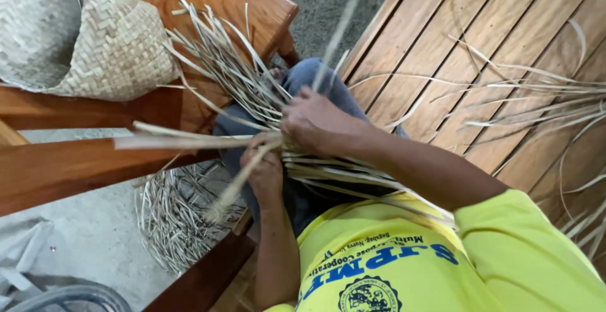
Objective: Weaving dried plant strips together to form a basket
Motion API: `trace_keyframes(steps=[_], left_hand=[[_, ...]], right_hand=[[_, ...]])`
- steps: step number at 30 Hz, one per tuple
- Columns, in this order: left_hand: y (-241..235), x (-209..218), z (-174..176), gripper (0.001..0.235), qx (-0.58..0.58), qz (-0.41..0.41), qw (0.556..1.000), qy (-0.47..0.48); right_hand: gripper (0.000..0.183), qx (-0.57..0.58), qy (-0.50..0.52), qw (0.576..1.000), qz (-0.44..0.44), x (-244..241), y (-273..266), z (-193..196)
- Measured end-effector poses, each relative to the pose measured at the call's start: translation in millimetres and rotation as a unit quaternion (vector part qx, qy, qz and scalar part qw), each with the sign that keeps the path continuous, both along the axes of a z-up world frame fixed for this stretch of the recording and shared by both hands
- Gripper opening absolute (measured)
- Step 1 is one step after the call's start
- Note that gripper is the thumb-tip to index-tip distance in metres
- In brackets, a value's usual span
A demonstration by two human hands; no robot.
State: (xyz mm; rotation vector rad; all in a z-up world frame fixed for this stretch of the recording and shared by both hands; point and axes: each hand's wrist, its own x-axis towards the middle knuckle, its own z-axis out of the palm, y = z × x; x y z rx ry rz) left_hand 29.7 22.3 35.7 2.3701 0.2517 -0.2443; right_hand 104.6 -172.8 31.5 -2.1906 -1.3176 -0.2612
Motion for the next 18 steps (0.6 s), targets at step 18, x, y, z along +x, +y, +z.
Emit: trace_keyframes(steps=[18], left_hand=[[-27.4,-17.1,-17.9,0.021,-0.061,0.132,0.961,-0.234]], right_hand=[[0.036,0.47,0.28,0.819,0.172,3.0,-119.1,149.0]])
